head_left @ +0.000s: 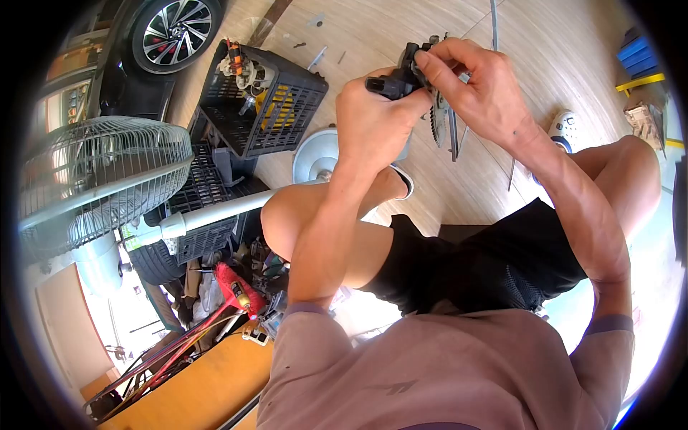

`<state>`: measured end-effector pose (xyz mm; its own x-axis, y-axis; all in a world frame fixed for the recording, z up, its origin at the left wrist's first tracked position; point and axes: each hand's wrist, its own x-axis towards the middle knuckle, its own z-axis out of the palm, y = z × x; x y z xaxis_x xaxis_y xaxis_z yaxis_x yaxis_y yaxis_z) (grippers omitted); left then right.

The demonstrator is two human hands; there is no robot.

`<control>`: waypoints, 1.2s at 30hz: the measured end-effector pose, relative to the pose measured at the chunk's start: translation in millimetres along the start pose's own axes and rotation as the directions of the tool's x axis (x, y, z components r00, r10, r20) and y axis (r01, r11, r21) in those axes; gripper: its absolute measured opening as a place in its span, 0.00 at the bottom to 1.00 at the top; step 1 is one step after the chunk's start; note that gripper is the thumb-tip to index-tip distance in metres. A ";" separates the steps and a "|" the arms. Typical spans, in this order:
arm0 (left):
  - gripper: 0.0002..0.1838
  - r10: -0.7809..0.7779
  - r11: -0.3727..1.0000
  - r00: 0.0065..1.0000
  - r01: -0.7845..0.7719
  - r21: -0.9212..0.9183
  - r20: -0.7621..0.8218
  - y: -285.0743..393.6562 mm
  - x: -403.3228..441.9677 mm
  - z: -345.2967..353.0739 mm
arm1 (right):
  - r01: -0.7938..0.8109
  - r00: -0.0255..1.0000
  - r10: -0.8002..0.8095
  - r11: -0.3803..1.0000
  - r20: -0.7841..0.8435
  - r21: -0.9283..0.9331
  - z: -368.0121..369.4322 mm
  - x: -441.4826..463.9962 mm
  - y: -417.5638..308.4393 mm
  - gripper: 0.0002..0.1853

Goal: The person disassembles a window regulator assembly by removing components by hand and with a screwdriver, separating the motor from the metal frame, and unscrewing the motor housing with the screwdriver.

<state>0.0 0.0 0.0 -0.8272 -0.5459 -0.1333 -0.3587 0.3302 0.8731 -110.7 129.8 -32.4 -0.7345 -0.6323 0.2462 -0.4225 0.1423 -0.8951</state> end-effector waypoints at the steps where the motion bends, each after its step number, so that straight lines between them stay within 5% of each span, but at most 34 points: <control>1: 0.14 -0.005 1.000 1.000 0.005 -0.009 -0.001 0.6 -0.4 0.3 | 0.030 0.999 -0.029 0.999 -0.021 0.021 1.8 -0.8 1.4 0.16; 5: 0.13 -0.013 0.999 1.000 0.013 -0.032 -0.011 2.8 -3.1 2.3 | 0.117 0.992 -0.114 0.992 -0.059 0.053 3.4 -5.2 2.5 0.16; 20: 0.13 -0.013 0.999 1.000 0.013 -0.048 -0.009 -0.4 -0.7 1.0 | -0.003 1.000 0.003 1.000 -0.003 0.019 2.3 -1.8 4.0 0.16; 26: 0.14 0.005 0.998 1.000 -0.006 -0.060 -0.022 1.8 -0.7 1.4 | 0.103 0.994 -0.098 0.990 -0.057 0.093 7.1 -3.9 6.9 0.16; 32: 0.14 0.011 1.000 1.000 -0.011 -0.007 0.000 3.3 -0.1 0.7 | -0.042 0.999 0.041 0.999 0.006 0.025 -1.0 -2.0 0.5 0.15; 36: 0.14 0.011 1.000 1.000 -0.011 -0.001 -0.006 6.4 0.4 1.1 | 0.073 0.996 -0.069 0.994 -0.054 0.087 3.1 -3.7 5.7 0.14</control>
<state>-3.1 2.8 5.0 -0.8284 -0.5471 -0.1203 -0.3488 0.3358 0.8750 -108.8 130.5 -39.6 -0.7313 -0.5988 0.3265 -0.4275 0.0293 -0.9036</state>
